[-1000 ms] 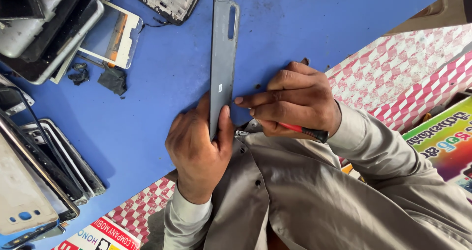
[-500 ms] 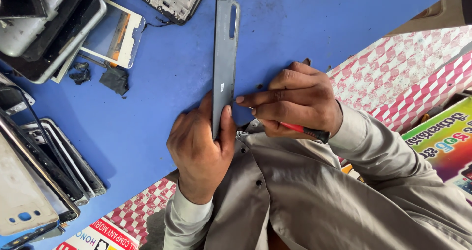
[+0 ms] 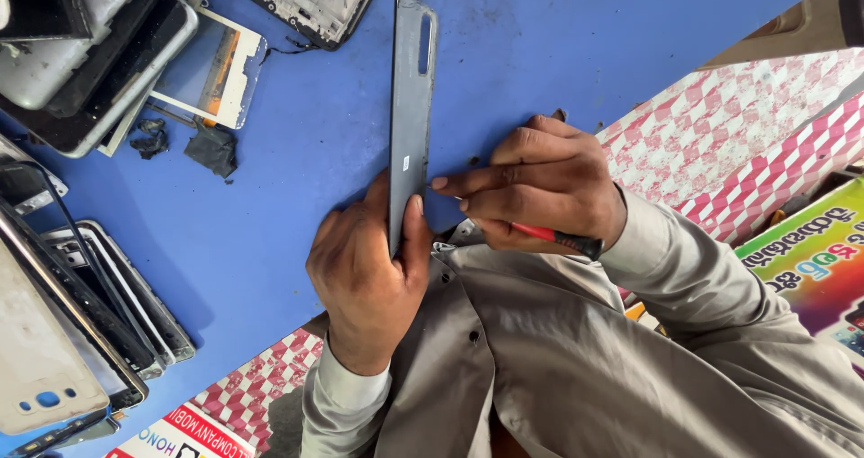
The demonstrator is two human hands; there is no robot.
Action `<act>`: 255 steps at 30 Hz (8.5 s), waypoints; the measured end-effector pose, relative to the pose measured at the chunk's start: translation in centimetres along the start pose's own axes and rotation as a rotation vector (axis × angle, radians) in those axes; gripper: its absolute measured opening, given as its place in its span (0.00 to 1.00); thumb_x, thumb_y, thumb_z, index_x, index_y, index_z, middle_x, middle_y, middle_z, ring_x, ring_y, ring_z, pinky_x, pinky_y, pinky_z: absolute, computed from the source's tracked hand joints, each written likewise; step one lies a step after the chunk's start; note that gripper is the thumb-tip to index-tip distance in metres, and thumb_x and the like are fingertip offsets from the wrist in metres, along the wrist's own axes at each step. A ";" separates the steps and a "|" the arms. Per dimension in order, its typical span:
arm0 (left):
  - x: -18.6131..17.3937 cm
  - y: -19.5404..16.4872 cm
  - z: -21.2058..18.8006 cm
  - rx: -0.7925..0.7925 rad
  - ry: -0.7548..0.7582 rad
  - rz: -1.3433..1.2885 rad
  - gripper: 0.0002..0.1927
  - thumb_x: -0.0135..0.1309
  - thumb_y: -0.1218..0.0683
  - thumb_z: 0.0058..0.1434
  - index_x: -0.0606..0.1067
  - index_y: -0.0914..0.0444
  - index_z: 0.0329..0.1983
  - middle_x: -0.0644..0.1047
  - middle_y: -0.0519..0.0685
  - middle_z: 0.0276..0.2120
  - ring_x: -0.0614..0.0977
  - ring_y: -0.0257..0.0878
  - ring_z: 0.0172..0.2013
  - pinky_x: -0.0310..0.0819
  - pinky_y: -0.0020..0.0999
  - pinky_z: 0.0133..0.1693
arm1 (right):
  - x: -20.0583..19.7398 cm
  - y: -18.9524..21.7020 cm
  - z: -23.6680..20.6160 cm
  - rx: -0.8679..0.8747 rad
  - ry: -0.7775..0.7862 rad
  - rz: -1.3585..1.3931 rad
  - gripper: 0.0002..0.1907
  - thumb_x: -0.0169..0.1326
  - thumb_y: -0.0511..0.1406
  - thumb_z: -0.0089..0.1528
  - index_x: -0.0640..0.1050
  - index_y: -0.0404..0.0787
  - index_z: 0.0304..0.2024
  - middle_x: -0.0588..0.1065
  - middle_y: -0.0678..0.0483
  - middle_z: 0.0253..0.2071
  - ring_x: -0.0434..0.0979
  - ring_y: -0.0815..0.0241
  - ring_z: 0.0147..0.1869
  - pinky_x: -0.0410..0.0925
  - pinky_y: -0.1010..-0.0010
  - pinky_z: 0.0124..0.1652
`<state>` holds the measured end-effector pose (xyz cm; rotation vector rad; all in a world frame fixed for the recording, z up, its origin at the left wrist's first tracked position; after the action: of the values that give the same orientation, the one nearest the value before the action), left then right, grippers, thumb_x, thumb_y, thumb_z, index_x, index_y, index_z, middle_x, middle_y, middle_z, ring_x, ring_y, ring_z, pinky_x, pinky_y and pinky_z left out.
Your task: The person uses a red-handled screwdriver to scrape and clean the edges and back surface of a dark gray phone back cover. They rotate the cover to access different sides and continue scraping along the perimeter and camera cutout area.
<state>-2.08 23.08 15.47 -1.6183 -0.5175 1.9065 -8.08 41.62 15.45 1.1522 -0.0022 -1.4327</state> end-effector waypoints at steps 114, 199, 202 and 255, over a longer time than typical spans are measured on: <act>-0.1 0.3 1.0 -0.009 0.013 0.005 0.09 0.60 0.62 0.67 0.77 0.73 0.47 0.74 0.51 0.24 0.72 0.45 0.22 0.64 0.41 0.30 | 0.3 -0.5 0.9 0.049 -0.012 -0.035 0.13 0.66 0.24 0.57 0.78 0.45 0.38 0.83 0.58 0.45 0.77 0.63 0.41 0.71 0.69 0.39; -0.2 -0.5 1.1 -0.021 0.003 0.042 0.07 0.58 0.61 0.67 0.78 0.71 0.44 0.78 0.54 0.27 0.76 0.49 0.24 0.67 0.43 0.32 | -0.1 0.4 0.7 0.089 -0.037 -0.078 0.11 0.69 0.30 0.60 0.80 0.42 0.42 0.82 0.54 0.51 0.76 0.63 0.43 0.69 0.70 0.40; -0.2 -0.4 1.0 -0.012 0.000 0.031 0.07 0.58 0.61 0.68 0.77 0.71 0.45 0.79 0.55 0.29 0.77 0.50 0.26 0.70 0.43 0.34 | -0.1 0.4 0.7 0.088 -0.015 -0.054 0.11 0.68 0.31 0.62 0.79 0.43 0.43 0.81 0.55 0.52 0.77 0.62 0.45 0.70 0.69 0.43; -0.2 -0.3 1.2 -0.060 0.029 0.041 0.07 0.57 0.60 0.68 0.77 0.71 0.43 0.78 0.57 0.27 0.79 0.52 0.26 0.71 0.45 0.32 | 0.1 0.3 0.2 0.056 -0.029 -0.121 0.11 0.68 0.30 0.60 0.78 0.43 0.42 0.82 0.56 0.52 0.74 0.64 0.40 0.67 0.70 0.37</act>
<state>-3.19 23.27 16.05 -1.7050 -0.5375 1.9108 -8.00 41.31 15.66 1.1941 0.0066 -1.5648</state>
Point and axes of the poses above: each hand's wrist, its own z-axis towards the middle knuckle, its own x-axis out of the palm, y = z × x, the point moved 4 cm from there along z, towards the middle knuckle
